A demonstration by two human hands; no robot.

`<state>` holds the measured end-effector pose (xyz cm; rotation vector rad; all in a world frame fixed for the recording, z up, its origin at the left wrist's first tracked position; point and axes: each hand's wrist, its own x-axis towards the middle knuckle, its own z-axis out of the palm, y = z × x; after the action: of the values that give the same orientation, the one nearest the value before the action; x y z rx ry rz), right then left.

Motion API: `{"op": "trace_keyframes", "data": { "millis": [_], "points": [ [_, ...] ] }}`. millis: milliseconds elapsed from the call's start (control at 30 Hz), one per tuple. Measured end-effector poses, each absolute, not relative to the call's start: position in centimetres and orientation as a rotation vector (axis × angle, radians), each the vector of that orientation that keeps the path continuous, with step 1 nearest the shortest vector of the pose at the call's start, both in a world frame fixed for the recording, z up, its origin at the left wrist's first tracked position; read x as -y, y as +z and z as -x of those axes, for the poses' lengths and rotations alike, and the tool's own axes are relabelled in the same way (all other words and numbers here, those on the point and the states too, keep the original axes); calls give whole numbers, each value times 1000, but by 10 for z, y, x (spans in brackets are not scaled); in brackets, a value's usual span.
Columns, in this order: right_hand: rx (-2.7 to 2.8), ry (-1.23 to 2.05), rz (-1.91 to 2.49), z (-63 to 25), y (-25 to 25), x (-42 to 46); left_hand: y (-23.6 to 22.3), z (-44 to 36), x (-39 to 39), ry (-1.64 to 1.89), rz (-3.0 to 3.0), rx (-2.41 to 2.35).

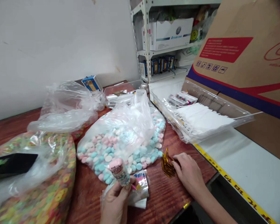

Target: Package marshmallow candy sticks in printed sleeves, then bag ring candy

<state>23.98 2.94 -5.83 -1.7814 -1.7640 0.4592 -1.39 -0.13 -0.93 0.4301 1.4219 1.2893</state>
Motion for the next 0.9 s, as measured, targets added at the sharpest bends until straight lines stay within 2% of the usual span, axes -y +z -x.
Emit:
{"op": "trace_keyframes", "data": {
  "millis": [500,900],
  "points": [
    [1601,619,1634,-250,-55,-41,-5,-7,-1,1312,-395,-1402],
    [1775,412,1852,-244,-63,-49,-14,-2,-3,1196,-381,-1378]
  ]
}}
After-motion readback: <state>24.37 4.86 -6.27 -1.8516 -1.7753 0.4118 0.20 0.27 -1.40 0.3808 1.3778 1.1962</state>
